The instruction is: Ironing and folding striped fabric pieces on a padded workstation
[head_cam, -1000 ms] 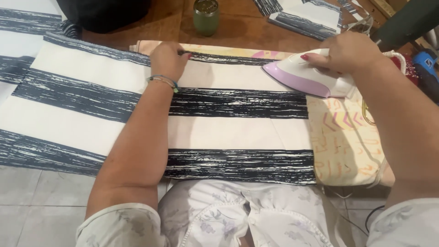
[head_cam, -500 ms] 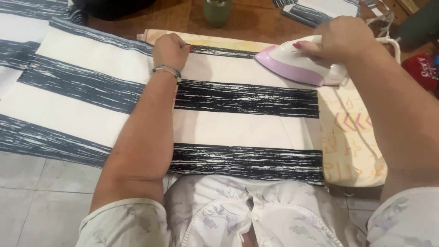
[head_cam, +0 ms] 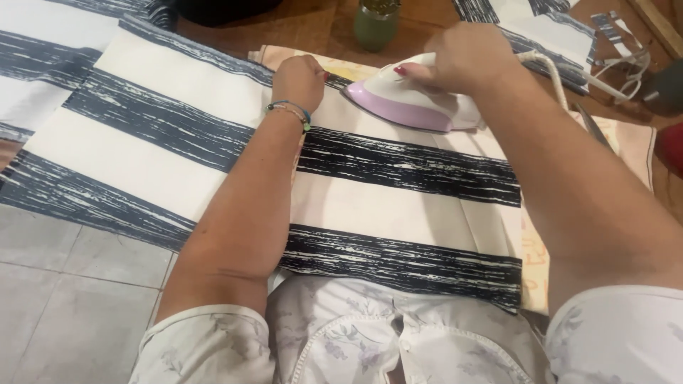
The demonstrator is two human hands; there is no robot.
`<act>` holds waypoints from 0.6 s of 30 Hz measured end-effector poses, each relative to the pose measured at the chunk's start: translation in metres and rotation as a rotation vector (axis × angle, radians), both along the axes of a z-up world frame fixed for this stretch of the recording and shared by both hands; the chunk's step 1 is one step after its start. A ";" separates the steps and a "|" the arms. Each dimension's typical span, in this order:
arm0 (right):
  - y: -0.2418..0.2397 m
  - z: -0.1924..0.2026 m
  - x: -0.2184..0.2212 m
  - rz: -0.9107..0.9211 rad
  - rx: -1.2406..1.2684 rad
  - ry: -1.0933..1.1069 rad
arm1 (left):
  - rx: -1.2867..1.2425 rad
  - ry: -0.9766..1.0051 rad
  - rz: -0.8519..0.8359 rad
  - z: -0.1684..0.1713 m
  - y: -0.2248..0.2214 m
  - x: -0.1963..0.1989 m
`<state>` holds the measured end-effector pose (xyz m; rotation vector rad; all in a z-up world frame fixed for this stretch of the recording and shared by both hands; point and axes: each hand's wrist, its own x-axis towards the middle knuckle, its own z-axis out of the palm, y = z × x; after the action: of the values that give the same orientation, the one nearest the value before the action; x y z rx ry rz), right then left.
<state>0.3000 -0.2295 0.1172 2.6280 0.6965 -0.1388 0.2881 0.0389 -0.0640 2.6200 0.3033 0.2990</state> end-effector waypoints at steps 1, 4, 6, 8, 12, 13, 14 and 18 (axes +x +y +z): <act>0.009 0.004 -0.003 0.026 -0.010 0.023 | 0.012 -0.006 -0.034 0.001 0.000 0.001; 0.022 -0.005 0.003 0.083 0.008 -0.028 | 0.085 -0.026 -0.064 0.001 -0.003 -0.004; 0.030 -0.007 0.006 0.082 0.027 -0.022 | 0.080 -0.092 -0.069 0.001 -0.006 -0.007; 0.037 -0.009 0.008 0.080 0.050 -0.017 | 0.079 -0.160 -0.075 0.009 -0.006 -0.012; 0.048 -0.014 0.013 0.146 0.142 -0.049 | -0.022 -0.333 -0.083 0.015 0.007 -0.012; 0.051 -0.016 0.014 0.205 0.160 -0.067 | 0.058 -0.385 -0.055 0.011 0.013 -0.009; 0.055 -0.011 0.010 0.206 0.159 -0.068 | 0.058 -0.386 -0.054 0.006 0.018 -0.008; 0.068 -0.001 0.000 0.062 0.216 0.048 | 0.058 -0.440 0.043 -0.008 0.034 -0.005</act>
<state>0.2997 -0.1617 0.1163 2.8118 0.8510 -0.1150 0.2827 0.0730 -0.0723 2.5177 0.1998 0.8914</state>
